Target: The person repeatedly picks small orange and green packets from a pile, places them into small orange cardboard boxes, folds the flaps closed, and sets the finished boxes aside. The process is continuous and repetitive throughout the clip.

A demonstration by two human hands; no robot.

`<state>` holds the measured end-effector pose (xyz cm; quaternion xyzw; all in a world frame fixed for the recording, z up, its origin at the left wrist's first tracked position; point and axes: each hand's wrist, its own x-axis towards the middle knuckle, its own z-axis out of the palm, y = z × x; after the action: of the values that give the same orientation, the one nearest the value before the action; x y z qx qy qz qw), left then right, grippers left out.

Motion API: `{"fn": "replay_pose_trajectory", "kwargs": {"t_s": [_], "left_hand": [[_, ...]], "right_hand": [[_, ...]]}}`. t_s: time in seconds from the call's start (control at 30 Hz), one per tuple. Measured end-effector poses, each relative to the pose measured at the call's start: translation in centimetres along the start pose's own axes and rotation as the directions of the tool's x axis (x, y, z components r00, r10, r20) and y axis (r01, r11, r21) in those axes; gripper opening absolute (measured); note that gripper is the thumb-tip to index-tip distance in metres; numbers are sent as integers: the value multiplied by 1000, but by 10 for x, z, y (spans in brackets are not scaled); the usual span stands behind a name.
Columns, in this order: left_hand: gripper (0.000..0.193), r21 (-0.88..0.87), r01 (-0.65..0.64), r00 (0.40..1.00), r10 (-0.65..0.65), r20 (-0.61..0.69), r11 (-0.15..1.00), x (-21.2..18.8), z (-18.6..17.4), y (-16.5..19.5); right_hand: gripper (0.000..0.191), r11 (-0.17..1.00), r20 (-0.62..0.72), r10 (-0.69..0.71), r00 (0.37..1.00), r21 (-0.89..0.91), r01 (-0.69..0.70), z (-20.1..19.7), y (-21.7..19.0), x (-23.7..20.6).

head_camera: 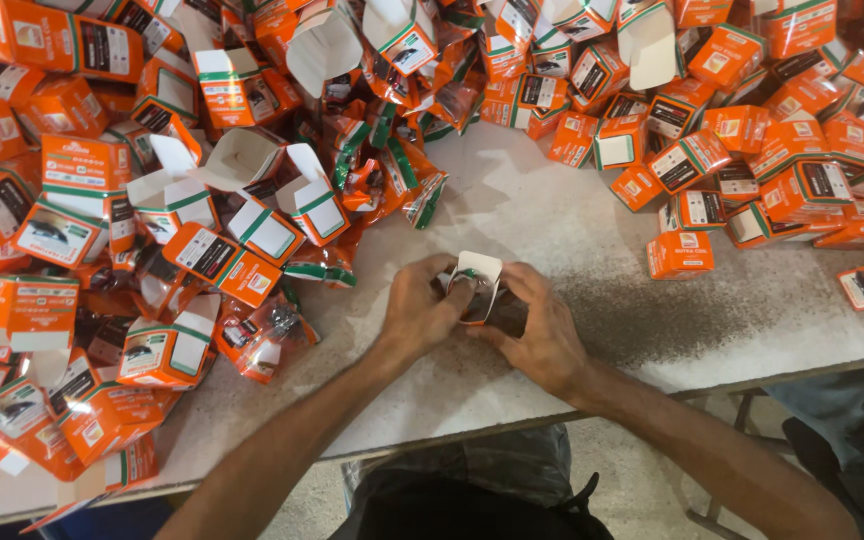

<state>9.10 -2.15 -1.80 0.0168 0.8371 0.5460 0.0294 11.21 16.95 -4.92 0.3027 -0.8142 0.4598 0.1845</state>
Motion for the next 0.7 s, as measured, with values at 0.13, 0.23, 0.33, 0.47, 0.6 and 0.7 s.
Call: {"fn": "replay_pose_trajectory", "kwargs": {"t_s": [0.13, 0.23, 0.33, 0.47, 0.6, 0.7], "left_hand": [[16, 111, -96, 986, 111, -128, 989, 2, 11, 4], [19, -116, -71, 997, 75, 28, 991, -2, -2, 9], [23, -501, 267, 939, -106, 328, 823, -1, -28, 7], [20, -465, 168, 950, -17, 311, 869, 7, -29, -2], [21, -4, -292, 955, 292, 45, 956, 6, -11, -6], [33, 175, -686, 715, 699, -12, 706, -7, -15, -5]], "right_hand": [[68, 994, 70, 110, 991, -26, -108, -3, -3, -1], [56, 995, 76, 14, 997, -98, -7, -7, -7, 1], [52, 985, 100, -71, 993, -153, 85, -10, -8, 5], [48, 983, 153, -54, 987, -168, 79, -10, -10, 7], [34, 990, 159, -22, 987, -132, 43, -9, -9, 7], [40, 994, 171, 50, 984, -103, -32, -8, -6, 6]]}}
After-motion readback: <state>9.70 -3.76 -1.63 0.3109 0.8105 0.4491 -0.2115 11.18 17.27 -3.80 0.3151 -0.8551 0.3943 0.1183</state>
